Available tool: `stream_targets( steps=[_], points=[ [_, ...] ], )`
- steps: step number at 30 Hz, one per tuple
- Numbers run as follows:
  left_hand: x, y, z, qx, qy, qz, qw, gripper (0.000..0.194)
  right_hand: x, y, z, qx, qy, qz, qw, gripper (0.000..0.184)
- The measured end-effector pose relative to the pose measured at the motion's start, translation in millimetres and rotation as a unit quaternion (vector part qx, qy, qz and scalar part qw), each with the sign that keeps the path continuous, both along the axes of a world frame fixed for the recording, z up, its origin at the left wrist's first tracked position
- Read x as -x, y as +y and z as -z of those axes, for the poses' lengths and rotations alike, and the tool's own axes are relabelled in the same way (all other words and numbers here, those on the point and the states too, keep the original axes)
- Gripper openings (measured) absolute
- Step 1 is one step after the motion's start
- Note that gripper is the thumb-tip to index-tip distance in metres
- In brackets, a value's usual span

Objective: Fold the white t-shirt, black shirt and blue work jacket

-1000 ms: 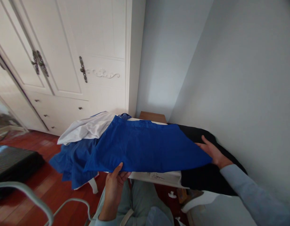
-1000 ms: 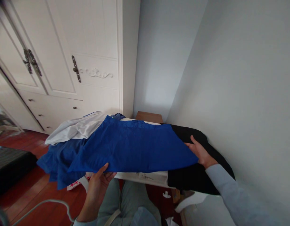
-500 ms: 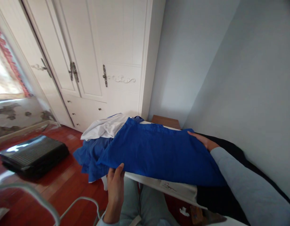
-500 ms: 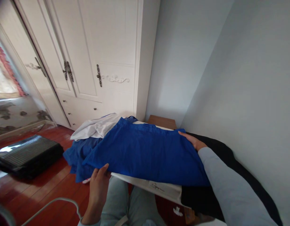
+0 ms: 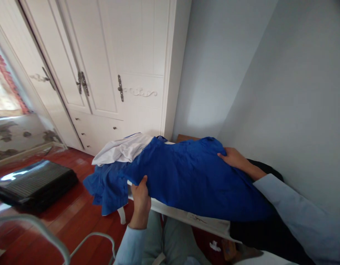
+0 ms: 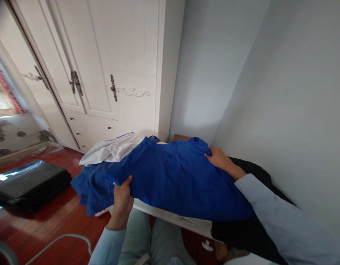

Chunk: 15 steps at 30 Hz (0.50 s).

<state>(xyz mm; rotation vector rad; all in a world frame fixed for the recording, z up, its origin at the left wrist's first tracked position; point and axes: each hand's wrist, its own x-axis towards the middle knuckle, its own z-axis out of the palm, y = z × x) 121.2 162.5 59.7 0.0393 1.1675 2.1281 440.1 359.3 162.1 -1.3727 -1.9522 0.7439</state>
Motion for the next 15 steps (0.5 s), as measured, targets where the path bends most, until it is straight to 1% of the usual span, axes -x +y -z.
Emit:
stream_targets(
  steps=[1, 2, 4, 6, 8, 9, 11, 13, 15],
  points=[
    [-4, 4, -1.5, -0.005, 0.011, 0.011, 1.0, 0.032, -3, -13, -11.4, -0.049, -0.047, 0.001, 0.998, 0.007],
    [-8, 7, -4.2, -0.012, 0.018, 0.025, 0.999, 0.03, -7, -27, -22.6, -0.087, -0.094, 0.004, 0.992, 0.007],
    [-17, 16, -12.8, -0.033, 0.034, 0.053, 0.997, 0.027, -17, -57, -43.3, -0.124, -0.149, 0.016, 0.981, 0.015],
    [-28, 25, -24.9, -0.057, 0.054, 0.077, 0.994, 0.026, -29, -86, -59.1, -0.154, -0.164, 0.034, 0.974, 0.017],
    [-40, 36, -39.1, -0.077, 0.075, 0.103, 0.989, 0.028, -41, -112, -67.9, -0.174, -0.163, 0.066, 0.969, 0.015],
    [-46, 42, -46.5, -0.085, 0.082, 0.119, 0.986, 0.028, -48, -125, -69.5, -0.176, -0.16, 0.089, 0.967, 0.012],
    [-59, 54, -61.0, -0.097, 0.092, 0.162, 0.978, 0.028, -62, -150, -66.5, -0.176, -0.152, 0.148, 0.961, 0.009],
    [-72, 68, -73.9, -0.106, 0.103, 0.204, 0.968, 0.027, -74, -177, -56.2, -0.176, -0.146, 0.224, 0.947, 0.013],
    [-85, 81, -84.1, -0.102, 0.111, 0.25, 0.957, 0.026, -84, -203, -40.4, -0.168, -0.134, 0.3, 0.929, 0.019]
  ],
)
